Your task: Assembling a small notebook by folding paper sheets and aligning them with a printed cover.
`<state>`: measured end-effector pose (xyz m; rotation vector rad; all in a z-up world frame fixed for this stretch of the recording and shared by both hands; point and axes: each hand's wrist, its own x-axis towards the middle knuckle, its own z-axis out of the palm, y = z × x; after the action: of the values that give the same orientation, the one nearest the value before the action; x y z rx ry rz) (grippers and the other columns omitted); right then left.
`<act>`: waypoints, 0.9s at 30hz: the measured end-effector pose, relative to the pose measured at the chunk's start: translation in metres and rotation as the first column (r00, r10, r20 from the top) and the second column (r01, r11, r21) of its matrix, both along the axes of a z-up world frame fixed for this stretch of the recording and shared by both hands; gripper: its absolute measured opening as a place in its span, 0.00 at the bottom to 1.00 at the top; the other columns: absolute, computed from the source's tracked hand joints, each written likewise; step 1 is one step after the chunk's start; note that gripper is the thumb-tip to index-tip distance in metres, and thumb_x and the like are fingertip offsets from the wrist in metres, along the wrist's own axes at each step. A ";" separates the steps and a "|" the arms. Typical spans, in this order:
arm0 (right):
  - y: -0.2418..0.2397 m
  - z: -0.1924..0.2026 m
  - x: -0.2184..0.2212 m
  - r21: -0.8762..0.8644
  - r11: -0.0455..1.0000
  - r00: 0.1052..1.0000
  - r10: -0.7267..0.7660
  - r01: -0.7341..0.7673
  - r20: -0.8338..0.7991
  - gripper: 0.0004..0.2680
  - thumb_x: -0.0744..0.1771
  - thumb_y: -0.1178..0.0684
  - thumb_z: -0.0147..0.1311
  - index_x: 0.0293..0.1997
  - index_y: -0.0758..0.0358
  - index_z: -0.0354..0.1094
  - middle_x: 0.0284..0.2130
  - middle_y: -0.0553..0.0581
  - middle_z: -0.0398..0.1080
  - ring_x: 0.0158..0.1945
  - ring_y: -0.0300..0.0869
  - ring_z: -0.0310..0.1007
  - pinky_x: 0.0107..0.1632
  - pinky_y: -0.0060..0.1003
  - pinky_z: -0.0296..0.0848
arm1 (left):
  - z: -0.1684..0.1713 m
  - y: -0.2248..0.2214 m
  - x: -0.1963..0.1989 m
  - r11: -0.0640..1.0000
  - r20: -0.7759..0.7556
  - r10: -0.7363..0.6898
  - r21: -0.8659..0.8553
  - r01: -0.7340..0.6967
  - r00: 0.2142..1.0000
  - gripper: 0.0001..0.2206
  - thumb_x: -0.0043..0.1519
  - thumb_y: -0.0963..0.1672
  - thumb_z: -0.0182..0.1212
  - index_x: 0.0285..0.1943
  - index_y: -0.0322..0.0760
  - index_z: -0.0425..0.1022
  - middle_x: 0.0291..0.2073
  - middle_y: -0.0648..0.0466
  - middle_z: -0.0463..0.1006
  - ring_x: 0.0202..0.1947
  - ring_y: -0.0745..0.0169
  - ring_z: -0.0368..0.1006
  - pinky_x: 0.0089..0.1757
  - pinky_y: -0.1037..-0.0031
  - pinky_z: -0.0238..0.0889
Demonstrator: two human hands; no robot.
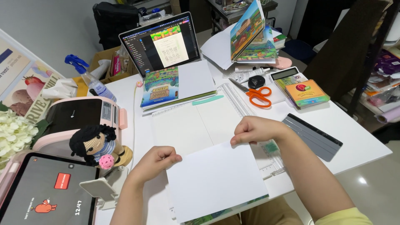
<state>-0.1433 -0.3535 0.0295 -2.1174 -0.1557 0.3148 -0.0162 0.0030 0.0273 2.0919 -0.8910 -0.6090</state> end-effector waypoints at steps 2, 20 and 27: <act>-0.003 -0.007 0.005 0.027 0.999 0.997 -0.035 0.033 0.064 0.14 0.64 0.52 0.65 0.14 0.63 0.72 0.02 0.52 0.57 0.12 0.38 0.56 0.23 0.28 0.60 | -0.004 0.001 0.004 0.999 0.021 -0.004 -0.032 0.005 1.000 0.20 0.61 0.48 0.69 0.18 0.37 0.68 0.09 0.57 0.59 0.19 0.64 0.55 0.28 0.75 0.54; 0.008 0.024 -0.008 0.549 0.835 0.977 -0.084 -0.038 0.195 0.20 0.61 0.67 0.40 0.57 0.72 0.71 0.59 0.68 0.73 0.57 0.52 0.77 0.54 0.46 0.78 | -0.028 0.000 0.033 0.910 -0.096 0.295 -0.274 -0.310 0.951 0.23 0.66 0.50 0.63 0.18 0.44 0.61 0.10 0.61 0.54 0.18 0.70 0.51 0.26 0.80 0.49; 0.025 0.046 -0.017 0.402 0.915 0.952 -0.149 0.030 0.269 0.17 0.61 0.71 0.49 0.52 0.67 0.78 0.60 0.67 0.73 0.62 0.55 0.73 0.62 0.49 0.72 | -0.037 0.000 0.046 0.863 -0.257 0.358 -0.276 -0.423 0.898 0.21 0.67 0.52 0.61 0.21 0.44 0.66 0.12 0.59 0.62 0.19 0.70 0.59 0.28 0.80 0.55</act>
<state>-0.1602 -0.3280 0.0757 -1.7495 -0.2711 -0.0895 0.0294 0.0026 -0.0092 1.7995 -0.3965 -0.4079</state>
